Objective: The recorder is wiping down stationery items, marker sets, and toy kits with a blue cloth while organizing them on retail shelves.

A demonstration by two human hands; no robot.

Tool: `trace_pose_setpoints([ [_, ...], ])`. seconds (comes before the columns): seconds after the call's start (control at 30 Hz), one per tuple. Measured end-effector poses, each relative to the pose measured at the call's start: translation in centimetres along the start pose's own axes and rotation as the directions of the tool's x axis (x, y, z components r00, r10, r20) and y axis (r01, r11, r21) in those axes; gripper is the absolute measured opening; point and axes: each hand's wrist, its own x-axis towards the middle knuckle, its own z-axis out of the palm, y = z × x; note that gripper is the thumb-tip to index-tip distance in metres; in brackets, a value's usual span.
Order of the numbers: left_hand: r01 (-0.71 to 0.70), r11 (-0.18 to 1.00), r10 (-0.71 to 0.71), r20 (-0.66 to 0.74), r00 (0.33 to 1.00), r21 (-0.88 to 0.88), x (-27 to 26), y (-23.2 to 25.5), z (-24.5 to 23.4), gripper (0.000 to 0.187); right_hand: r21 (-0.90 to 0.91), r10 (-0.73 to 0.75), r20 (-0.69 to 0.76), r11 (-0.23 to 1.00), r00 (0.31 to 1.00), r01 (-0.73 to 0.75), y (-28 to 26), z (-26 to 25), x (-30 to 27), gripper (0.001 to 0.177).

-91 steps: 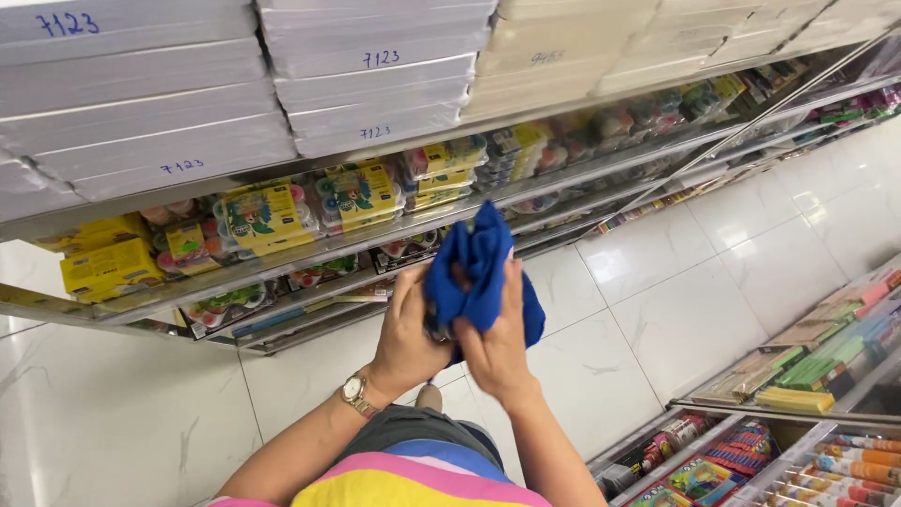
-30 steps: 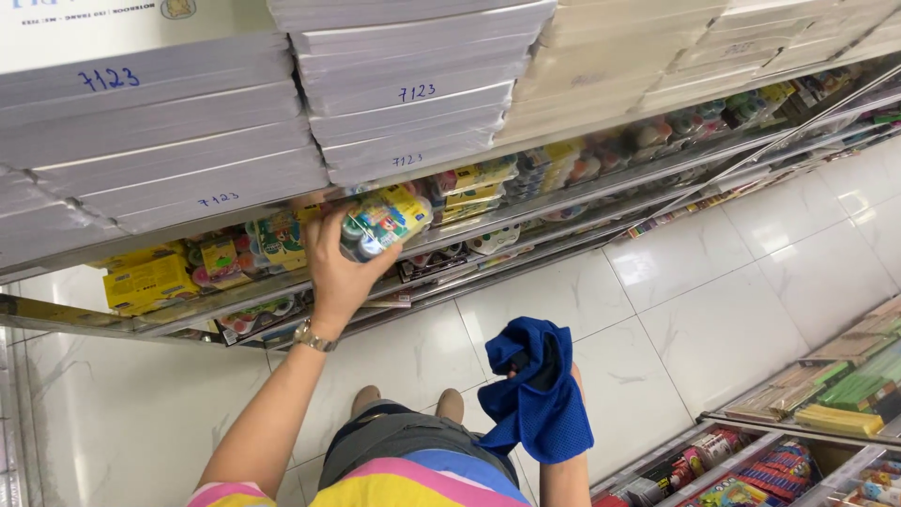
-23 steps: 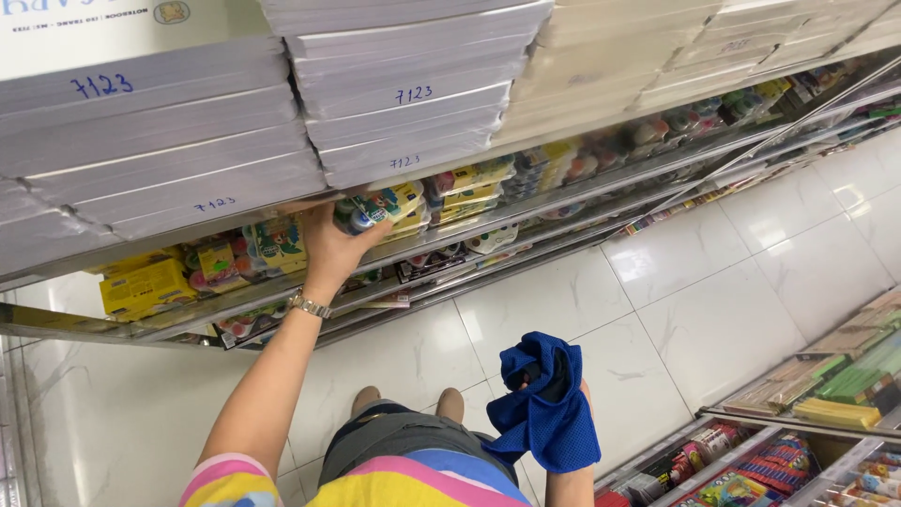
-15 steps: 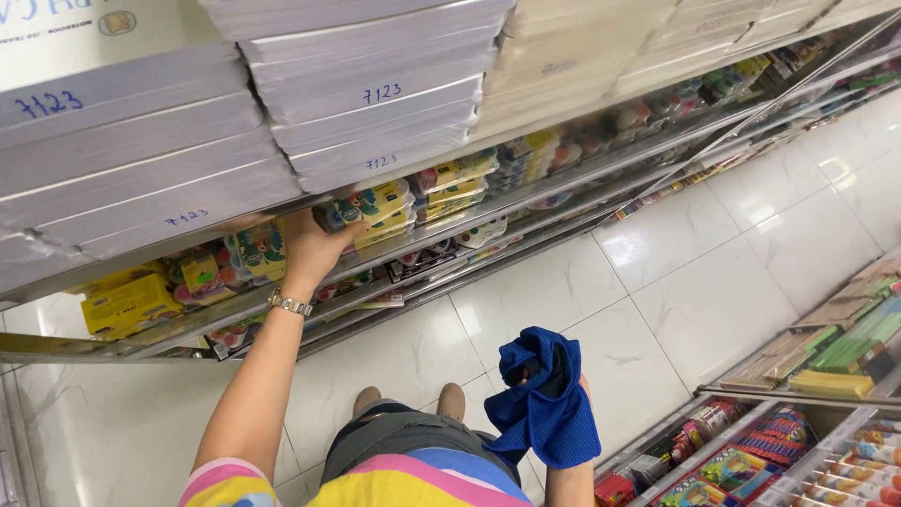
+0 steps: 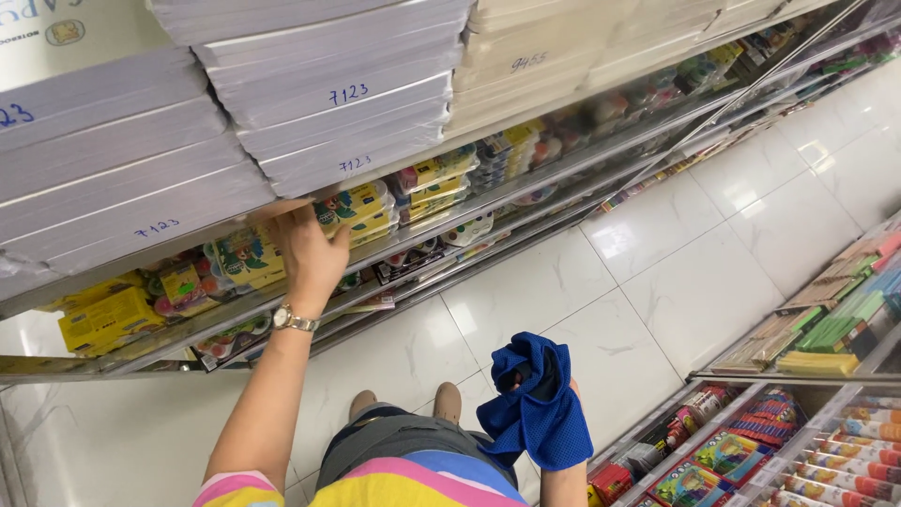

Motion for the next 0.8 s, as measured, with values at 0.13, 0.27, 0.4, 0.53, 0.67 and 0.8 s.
trace_pose_setpoints([
  [0.13, 0.154, 0.985, -0.100, 0.483, 0.870, -0.073, 2.8, 4.8, 0.8, 0.075, -0.149, -0.009, -0.016, 0.989, 1.000, 0.006, -1.5, 1.3, -0.5, 0.039],
  [0.27, 0.259, 0.958, -0.101, 0.704, 0.703, -0.122, 4.6, 6.1, 6.1, 0.103, -0.246, -0.088, 0.089, 0.963, 0.992, 0.107, -0.6, 1.2, -0.5, 0.036],
  [0.4, 0.027, 0.998, 0.008, 0.506, 0.863, -0.061, 5.9, 7.8, 8.4, 0.071, -0.242, -0.071, 0.074, 0.966, 0.995, 0.087, -1.1, 1.2, -1.0, 0.037],
  [0.53, -0.002, 0.998, 0.029, 0.389, 0.921, -0.069, 5.7, 6.7, 12.8, 0.065, -0.349, -0.115, 0.063, 0.928, 0.991, 0.130, -2.5, 1.1, -1.9, 0.038],
  [0.67, 0.083, 0.996, -0.064, 0.439, 0.896, -0.024, 5.3, 4.3, 17.9, 0.042, -0.515, -0.133, 0.060, 0.845, 0.989, 0.144, -2.9, 0.1, -2.2, 0.039],
  [0.8, -0.048, 0.999, 0.041, 0.233, 0.972, 0.025, 5.0, 5.7, 16.1, 0.049, -0.354, -0.128, -0.011, 0.928, 0.992, 0.116, -1.4, -1.1, -2.6, 0.044],
])
